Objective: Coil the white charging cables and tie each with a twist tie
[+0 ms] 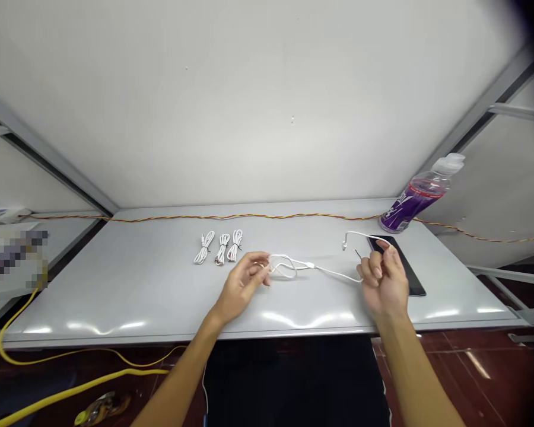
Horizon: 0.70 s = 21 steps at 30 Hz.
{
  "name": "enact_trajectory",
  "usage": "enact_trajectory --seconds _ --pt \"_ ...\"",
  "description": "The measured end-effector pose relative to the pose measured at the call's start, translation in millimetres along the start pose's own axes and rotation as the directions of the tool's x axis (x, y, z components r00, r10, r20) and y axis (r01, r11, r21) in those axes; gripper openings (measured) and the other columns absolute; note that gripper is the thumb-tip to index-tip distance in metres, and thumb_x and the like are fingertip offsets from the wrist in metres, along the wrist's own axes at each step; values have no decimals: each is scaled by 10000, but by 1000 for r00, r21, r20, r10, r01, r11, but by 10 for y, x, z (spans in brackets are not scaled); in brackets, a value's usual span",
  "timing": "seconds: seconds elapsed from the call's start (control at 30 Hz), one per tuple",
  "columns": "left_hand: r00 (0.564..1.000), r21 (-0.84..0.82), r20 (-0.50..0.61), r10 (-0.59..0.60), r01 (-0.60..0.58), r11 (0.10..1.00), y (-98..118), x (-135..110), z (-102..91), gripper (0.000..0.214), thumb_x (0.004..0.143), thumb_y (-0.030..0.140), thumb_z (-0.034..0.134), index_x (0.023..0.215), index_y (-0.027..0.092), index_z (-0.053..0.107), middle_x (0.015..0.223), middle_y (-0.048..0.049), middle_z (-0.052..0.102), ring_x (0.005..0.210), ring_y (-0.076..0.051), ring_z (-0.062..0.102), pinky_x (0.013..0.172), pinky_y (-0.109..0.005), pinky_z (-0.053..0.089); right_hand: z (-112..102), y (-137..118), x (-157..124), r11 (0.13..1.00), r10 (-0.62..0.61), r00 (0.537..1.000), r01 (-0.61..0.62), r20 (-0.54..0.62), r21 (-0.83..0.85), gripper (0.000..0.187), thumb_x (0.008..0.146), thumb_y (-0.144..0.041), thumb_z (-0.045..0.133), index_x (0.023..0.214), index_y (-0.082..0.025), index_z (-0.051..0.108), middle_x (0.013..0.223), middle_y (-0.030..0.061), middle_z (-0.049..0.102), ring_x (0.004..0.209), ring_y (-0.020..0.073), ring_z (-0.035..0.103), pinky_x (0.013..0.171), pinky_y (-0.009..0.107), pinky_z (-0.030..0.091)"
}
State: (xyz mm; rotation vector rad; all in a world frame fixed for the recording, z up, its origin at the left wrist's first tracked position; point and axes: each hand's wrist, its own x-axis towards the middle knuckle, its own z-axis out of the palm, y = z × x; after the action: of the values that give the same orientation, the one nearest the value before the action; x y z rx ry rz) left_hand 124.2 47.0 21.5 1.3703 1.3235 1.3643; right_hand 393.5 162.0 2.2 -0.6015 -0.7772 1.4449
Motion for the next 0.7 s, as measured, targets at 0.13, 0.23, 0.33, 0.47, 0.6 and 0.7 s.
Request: enact_trajectory --seconds 0.13,0.23,0.33,0.47,0.6,0.7 --pt "951 -301 -299 -76 -19 953 21 34 -346 462 855 291 668 1289 286 510 949 -11 541 572 -77 516 468 -238 493 -102 -33 44 999 -31 998 31 -51 -7 182 906 -371 622 1014 -226 606 491 -95 366 379 52 281 406 201 239" --pt "899 -392 -412 -149 -27 919 30 45 -491 386 845 307 680 1211 233 580 867 -1 517 529 -57 436 406 -203 449 -98 -38 49 999 -24 998 23 -52 -22 203 901 -388 623 1019 -224 610 492 -96 369 376 52 288 408 206 243" --pt "847 -451 -491 -203 -47 891 -3 42 -556 307 835 309 689 1114 202 620 768 32 479 498 -44 395 424 -198 457 -82 -39 40 1000 -23 999 23 -42 -17 199 902 -384 619 1012 -218 612 496 -93 371 379 52 294 407 208 237" --pt "770 -455 -594 -234 -81 887 -81 27 -655 291 777 239 730 1042 192 620 736 43 546 474 -42 426 499 -221 508 -138 -78 32 1000 -23 999 23 -39 -4 173 903 -345 618 1021 -220 610 499 -93 368 385 55 287 407 207 232" --pt "776 -497 -587 -231 -120 859 -76 -5 -774 321 747 189 736 1039 192 603 927 -26 673 549 -63 532 623 -258 558 -235 -134 29 1000 -5 999 5 -40 12 151 902 -325 617 1012 -221 604 506 -91 368 385 55 291 407 209 238" --pt "796 -568 -564 -222 -178 804 15 -42 -863 318 755 111 703 1045 199 607 992 -32 682 548 -40 512 701 -258 569 -284 -148 22 1000 -3 999 4 -42 16 146 898 -319 619 1007 -223 605 507 -91 363 380 54 291 403 209 237"
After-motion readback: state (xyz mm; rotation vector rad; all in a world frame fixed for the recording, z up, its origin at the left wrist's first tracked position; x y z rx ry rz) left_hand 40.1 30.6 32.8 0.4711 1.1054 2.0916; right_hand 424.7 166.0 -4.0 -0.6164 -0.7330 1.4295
